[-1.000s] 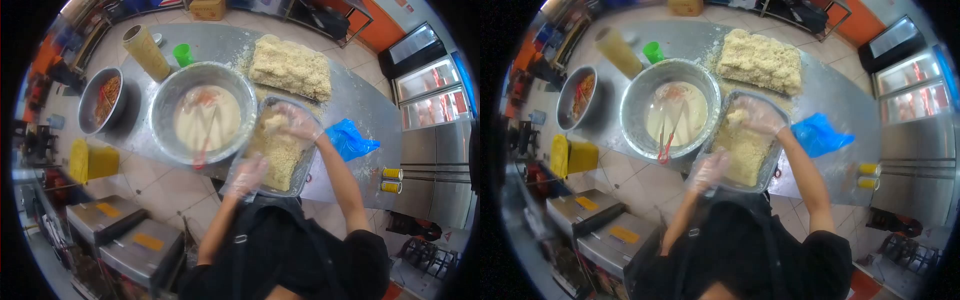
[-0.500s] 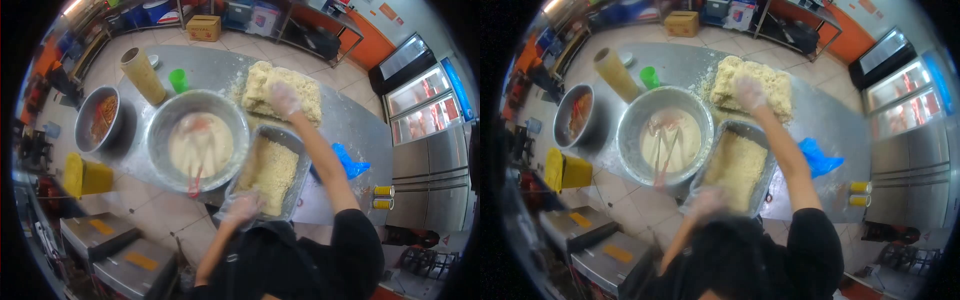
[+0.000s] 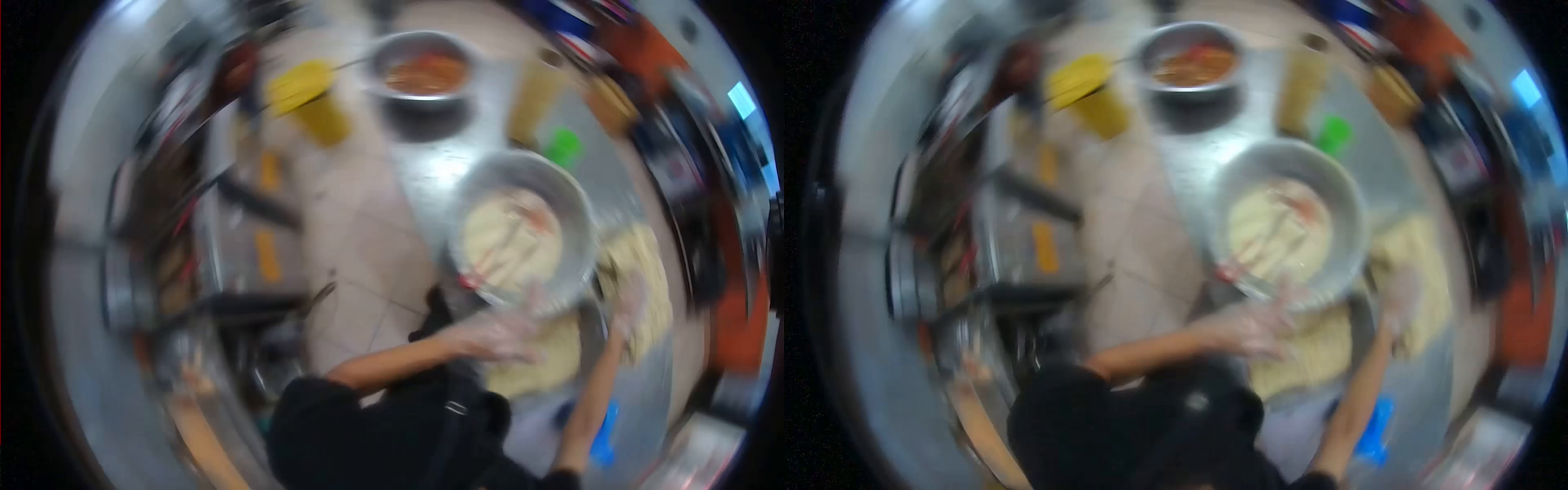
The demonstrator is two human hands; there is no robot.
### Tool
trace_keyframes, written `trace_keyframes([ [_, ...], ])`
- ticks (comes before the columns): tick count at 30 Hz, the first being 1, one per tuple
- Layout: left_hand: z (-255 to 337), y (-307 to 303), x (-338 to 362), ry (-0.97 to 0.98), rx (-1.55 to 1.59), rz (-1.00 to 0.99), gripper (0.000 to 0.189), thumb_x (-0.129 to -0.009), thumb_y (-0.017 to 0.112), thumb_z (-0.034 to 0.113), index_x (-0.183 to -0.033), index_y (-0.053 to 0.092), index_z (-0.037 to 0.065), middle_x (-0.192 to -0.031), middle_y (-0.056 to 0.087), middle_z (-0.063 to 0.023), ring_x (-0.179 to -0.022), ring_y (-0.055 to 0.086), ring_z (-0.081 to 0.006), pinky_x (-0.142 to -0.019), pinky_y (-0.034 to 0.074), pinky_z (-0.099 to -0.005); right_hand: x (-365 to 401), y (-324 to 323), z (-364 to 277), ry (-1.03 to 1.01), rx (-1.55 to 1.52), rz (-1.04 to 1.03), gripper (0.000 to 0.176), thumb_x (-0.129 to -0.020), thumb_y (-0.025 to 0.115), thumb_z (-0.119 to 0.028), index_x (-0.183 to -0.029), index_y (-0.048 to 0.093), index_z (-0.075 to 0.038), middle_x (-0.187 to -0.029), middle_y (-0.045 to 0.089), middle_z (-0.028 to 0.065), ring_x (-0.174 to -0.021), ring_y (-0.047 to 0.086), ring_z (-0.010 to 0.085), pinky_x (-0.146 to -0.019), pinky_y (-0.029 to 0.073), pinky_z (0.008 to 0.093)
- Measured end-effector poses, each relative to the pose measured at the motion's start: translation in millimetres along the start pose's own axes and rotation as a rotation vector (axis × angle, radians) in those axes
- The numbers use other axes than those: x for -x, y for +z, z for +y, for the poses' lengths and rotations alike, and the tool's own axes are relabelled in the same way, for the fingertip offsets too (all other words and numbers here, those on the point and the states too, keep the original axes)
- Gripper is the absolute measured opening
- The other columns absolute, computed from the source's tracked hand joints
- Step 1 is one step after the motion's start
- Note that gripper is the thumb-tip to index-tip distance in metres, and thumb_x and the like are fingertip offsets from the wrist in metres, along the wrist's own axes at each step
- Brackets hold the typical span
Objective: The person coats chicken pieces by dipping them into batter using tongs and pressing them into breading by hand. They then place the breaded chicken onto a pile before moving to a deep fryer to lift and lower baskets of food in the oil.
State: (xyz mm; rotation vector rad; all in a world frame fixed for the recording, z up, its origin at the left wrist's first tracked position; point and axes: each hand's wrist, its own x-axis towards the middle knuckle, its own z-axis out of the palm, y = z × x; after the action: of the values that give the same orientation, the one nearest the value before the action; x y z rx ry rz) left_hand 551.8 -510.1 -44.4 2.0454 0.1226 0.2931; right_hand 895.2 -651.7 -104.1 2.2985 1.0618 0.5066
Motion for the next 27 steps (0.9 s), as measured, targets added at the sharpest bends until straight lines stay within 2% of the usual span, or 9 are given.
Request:
trace_keyframes([
  [2, 8, 15, -13, 0.144, 0.364, 0.206, 0.092, -0.081, 0.074, 0.036, -0.147, 0.021, 0.001, -0.144, 0.028, -0.0299, -0.127, 0.04, -0.0377, -0.1, 0.043, -0.0401, 14, 33, -17, 0.171, 0.498, 0.532, 0.04, -0.098, 0.042, -0.025, -0.134, 0.049, -0.007, -0.12, 0.059, 0.0133, -0.103, 0.059, 0.0249, -0.089, 0.047, 0.038],
  [3, 17, 30, -18, 0.208, 0.484, 0.317, 0.101, -0.079, 0.077, 0.036, -0.15, 0.013, 0.001, -0.15, 0.021, -0.0325, -0.135, 0.034, -0.039, -0.105, 0.041, -0.0397, 28, 28, -22, 0.269, 0.347, 0.655, 0.04, -0.098, 0.042, -0.024, -0.133, 0.049, -0.006, -0.12, 0.059, 0.014, -0.103, 0.059, 0.0256, -0.089, 0.047, 0.0382],
  [6, 34, 34, -25, -0.081, 0.481, 0.378, 0.087, -0.078, 0.076, 0.024, -0.142, 0.025, -0.008, -0.131, 0.05, -0.0247, -0.114, 0.053, -0.0376, -0.1, 0.041, -0.0393, 50, -61, -55, 0.357, -0.245, 0.676, 0.039, -0.099, 0.042, -0.023, -0.131, 0.05, -0.003, -0.12, 0.058, 0.0162, -0.104, 0.059, 0.0276, -0.089, 0.047, 0.0387],
  [9, 36, 32, -6, 0.087, 0.395, 0.466, 0.054, -0.079, 0.072, 0.014, -0.125, 0.051, -0.004, -0.113, 0.062, -0.02, -0.106, 0.058, -0.0331, -0.09, 0.047, -0.0385, 67, -119, -77, 0.361, -0.476, 0.691, 0.037, -0.1, 0.042, -0.022, -0.129, 0.051, -0.001, -0.121, 0.058, 0.0184, -0.105, 0.058, 0.0296, -0.089, 0.047, 0.0392],
  [11, 46, -1, 23, -0.136, 0.501, 0.312, 0.019, -0.078, 0.071, 0.012, -0.093, 0.065, 0.001, -0.093, 0.067, -0.0129, -0.093, 0.063, -0.0272, -0.078, 0.05, -0.0386, 74, -143, -86, 0.343, -0.548, 0.698, 0.037, -0.1, 0.042, -0.021, -0.127, 0.051, 0.001, -0.121, 0.057, 0.0199, -0.105, 0.058, 0.0309, -0.09, 0.048, 0.0396],
  [15, 17, 26, 40, 0.131, 0.272, 0.554, 0.019, -0.083, 0.066, 0.022, -0.077, 0.064, 0.003, -0.077, 0.066, -0.0087, -0.079, 0.064, -0.0258, -0.069, 0.05, -0.0383, 72, -188, -105, 0.284, -0.686, 0.726, 0.036, -0.101, 0.042, -0.02, -0.125, 0.052, 0.005, -0.121, 0.056, 0.0229, -0.106, 0.058, 0.0336, -0.09, 0.048, 0.0402],
  [17, 18, 17, 58, 0.214, -0.125, 0.28, 0.026, -0.085, 0.062, 0.032, -0.075, 0.066, 0.008, -0.075, 0.066, -0.0099, -0.073, 0.063, -0.0276, -0.066, 0.049, -0.0404, 64, -203, -109, 0.234, -0.72, 0.734, 0.035, -0.101, 0.042, -0.019, -0.123, 0.052, 0.006, -0.121, 0.056, 0.0243, -0.106, 0.057, 0.0349, -0.09, 0.048, 0.0406],
  [24, -39, -108, 195, -0.415, -0.226, 0.314, 0.03, -0.092, 0.055, 0.038, -0.095, 0.068, 0.011, -0.083, 0.067, -0.0109, -0.069, 0.063, -0.027, -0.059, 0.049, -0.0393, 56, -195, -150, 0.274, -0.326, 0.671, 0.035, -0.099, 0.041, -0.022, -0.126, 0.051, -0.003, -0.111, 0.06, 0.0127, -0.099, 0.059, 0.0239, -0.082, 0.048, 0.0326],
  [27, -105, -136, 286, -0.176, 0.648, 1.095, 0.047, -0.096, 0.048, 0.046, -0.125, 0.053, 0.009, -0.111, 0.061, -0.0127, -0.085, 0.063, -0.0237, -0.075, 0.051, -0.0392, 77, -210, -173, 0.215, -0.654, 0.637, 0.032, -0.099, 0.04, -0.024, -0.121, 0.052, -0.003, -0.105, 0.059, 0.0115, -0.094, 0.057, 0.0229, -0.08, 0.048, 0.032],
])
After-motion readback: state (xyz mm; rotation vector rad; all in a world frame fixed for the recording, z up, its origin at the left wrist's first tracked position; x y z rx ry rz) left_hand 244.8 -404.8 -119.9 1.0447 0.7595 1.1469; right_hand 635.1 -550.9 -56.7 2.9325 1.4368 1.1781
